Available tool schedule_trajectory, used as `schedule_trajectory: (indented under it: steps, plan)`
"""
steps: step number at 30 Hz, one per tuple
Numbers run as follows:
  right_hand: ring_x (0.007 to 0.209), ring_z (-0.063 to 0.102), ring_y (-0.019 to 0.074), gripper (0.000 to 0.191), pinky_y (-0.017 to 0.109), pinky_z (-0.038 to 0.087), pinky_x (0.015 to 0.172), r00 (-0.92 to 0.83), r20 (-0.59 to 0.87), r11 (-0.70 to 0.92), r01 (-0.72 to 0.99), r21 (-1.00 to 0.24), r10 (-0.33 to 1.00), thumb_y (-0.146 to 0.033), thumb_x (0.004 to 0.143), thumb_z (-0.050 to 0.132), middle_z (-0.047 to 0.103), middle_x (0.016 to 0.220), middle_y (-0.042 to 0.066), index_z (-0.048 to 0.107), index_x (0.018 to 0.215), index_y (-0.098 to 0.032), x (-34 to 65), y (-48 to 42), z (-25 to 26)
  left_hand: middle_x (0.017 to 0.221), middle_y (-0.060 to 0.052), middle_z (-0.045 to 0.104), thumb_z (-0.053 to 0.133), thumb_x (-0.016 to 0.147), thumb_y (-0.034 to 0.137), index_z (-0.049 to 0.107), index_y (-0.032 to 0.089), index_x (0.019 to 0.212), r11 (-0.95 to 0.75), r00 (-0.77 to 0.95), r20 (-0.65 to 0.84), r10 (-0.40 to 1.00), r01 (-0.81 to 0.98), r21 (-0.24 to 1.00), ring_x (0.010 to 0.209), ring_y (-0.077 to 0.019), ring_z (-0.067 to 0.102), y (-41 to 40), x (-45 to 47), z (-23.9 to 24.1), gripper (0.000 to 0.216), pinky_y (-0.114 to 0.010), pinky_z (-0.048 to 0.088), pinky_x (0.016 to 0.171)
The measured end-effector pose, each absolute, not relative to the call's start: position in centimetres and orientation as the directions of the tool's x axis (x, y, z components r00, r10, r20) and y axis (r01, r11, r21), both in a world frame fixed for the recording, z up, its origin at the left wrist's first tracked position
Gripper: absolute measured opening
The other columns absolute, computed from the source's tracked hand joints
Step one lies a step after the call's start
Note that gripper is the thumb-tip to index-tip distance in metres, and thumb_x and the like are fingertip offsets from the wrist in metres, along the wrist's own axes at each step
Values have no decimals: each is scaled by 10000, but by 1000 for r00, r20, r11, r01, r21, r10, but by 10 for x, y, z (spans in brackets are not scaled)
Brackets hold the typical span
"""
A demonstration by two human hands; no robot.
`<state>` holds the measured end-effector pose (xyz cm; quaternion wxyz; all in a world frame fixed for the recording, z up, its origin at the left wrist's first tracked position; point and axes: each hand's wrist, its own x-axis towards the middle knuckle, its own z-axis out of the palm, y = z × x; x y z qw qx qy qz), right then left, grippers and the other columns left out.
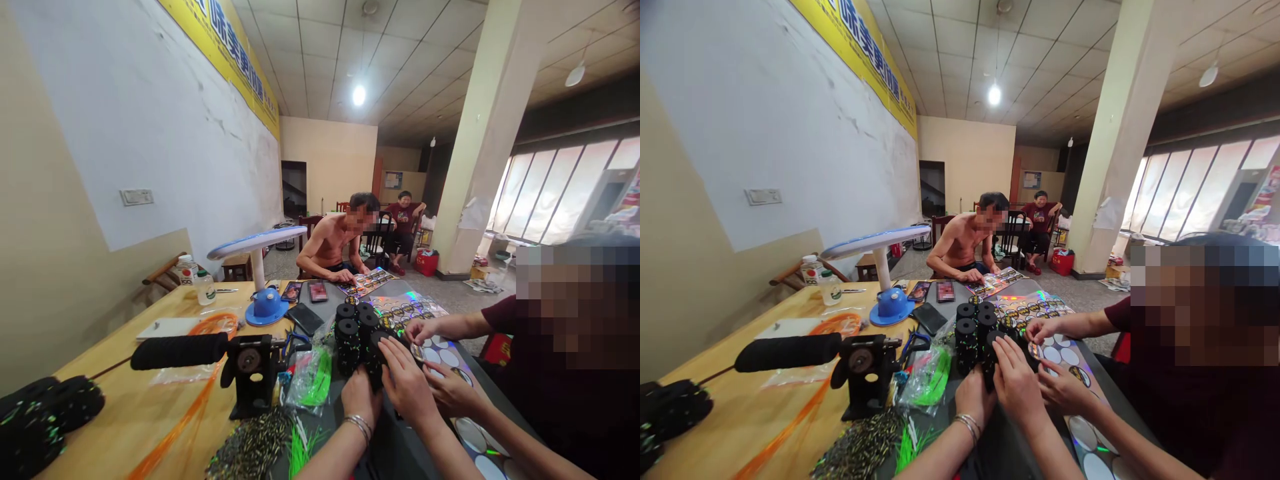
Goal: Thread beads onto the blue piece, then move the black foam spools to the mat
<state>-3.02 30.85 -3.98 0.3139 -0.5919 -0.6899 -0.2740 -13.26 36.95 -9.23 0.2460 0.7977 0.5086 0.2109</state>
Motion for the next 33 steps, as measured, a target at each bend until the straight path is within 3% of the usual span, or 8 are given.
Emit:
schedule_trajectory:
  steps: [8,14,22,33]
  plan:
    - [1277,479,238,479,411,513,985,-121,768,176,984,11,629,-125,874,422,584,1307,102,484,1347,-159,-24,316,-46,1094,-177,687,557,821,224,544,101,1187,-332,372,77,925,696,637,1010,-259,662,371,-127,-101,386,-306,510,817]
    - [1283,473,234,482,411,513,985,-129,783,178,984,24,608,-113,876,420,580,1314,94,477,1352,-161,-26,315,-49,1247,-172,617,613,756,131,495,73,1275,-357,395,106,912,641,680,1161,-233,575,367,-133,-103,535,-271,428,976]
    - [1288,467,230,496,407,511,983,-138,784,167,985,44,605,-113,877,420,576,1319,85,455,1368,-175,-26,315,-52,1141,-174,668,468,842,50,579,89,1182,-309,372,76,925,622,720,1071,-223,631,371,-134,-98,360,-288,459,917]
    - [1329,414,238,520,413,485,1004,-158,754,127,987,99,638,-124,879,423,521,1381,77,406,1397,-163,-26,311,-54,1288,-222,580,569,729,-6,472,22,1313,-324,405,79,911,583,745,1205,-251,541,359,-146,-90,593,-310,392,1028]
